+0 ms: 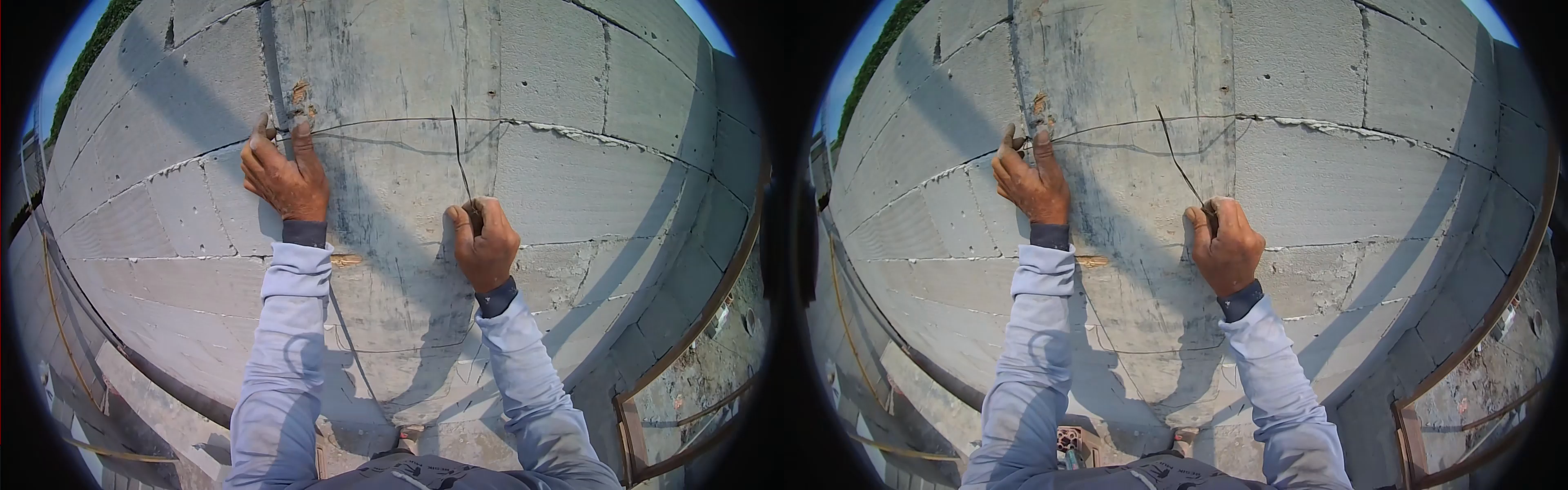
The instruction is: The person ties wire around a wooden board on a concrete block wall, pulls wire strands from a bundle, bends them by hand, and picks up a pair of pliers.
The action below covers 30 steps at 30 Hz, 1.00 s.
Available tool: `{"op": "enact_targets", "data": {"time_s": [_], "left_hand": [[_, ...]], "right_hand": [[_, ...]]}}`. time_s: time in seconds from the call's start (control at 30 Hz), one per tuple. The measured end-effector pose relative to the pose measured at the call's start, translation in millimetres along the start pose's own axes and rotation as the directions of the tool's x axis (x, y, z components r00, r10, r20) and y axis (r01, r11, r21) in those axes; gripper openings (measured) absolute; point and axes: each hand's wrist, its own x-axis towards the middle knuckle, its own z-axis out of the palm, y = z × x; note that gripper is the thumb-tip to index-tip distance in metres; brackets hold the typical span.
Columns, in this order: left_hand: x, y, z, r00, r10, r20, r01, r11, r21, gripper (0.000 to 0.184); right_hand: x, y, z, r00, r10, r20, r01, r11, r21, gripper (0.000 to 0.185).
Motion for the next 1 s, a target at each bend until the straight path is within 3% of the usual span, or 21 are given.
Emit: {"op": "enact_targets", "data": {"time_s": [0.1,0.23,0.3,0.37,0.43,0.53,0.63,0.73,0.8,1.0], "left_hand": [[1,-3,2,0.999,0.030,0.024,-0.026,0.988,-0.154,0.062],[1,-5,4,0.999,0.047,0.012,-0.046,0.997,-0.066,0.061],[1,-2,0,0.996,0.089,-0.002,-0.089,0.994,0.065,0.057],[5,-14,4,0.995,0.070,0.070,-0.071,0.997,0.006,0.057],[8,-18,7,0.994,0.096,0.053,-0.101,0.990,0.099,0.055],[17,-32,10,0.972,0.169,0.161,-0.159,0.985,-0.071,0.053],[24,-50,17,0.958,0.257,0.130,-0.259,0.966,-0.001,0.053],[22,-42,13,0.966,0.203,0.163,-0.209,0.978,0.019,0.052],[16,-26,9,0.960,0.246,0.135,-0.244,0.969,-0.026,0.052],[29,-85,33,0.970,0.215,0.113,-0.230,0.963,0.140,0.048]], "right_hand": [[0,1,0,1.000,-0.005,-0.017,0.005,1.000,0.020,0.020],[-1,5,2,0.999,-0.028,-0.034,0.029,0.999,0.030,0.022],[-2,2,-3,1.000,0.000,0.000,0.000,1.000,0.009,0.021],[-3,1,-6,1.000,0.011,-0.006,-0.011,1.000,0.012,0.022],[-4,4,-6,0.999,-0.020,-0.028,0.021,0.999,0.038,0.023],[-5,6,-7,1.000,-0.025,-0.007,0.025,1.000,0.013,0.024],[-7,4,-11,0.998,0.024,0.064,-0.023,1.000,-0.010,0.025],[-6,3,-12,0.999,0.025,0.044,-0.026,1.000,0.007,0.027],[-6,3,-14,1.000,0.003,0.024,-0.003,1.000,0.015,0.028],[-8,4,-11,1.000,-0.007,0.012,0.007,1.000,0.016,0.028]]}}
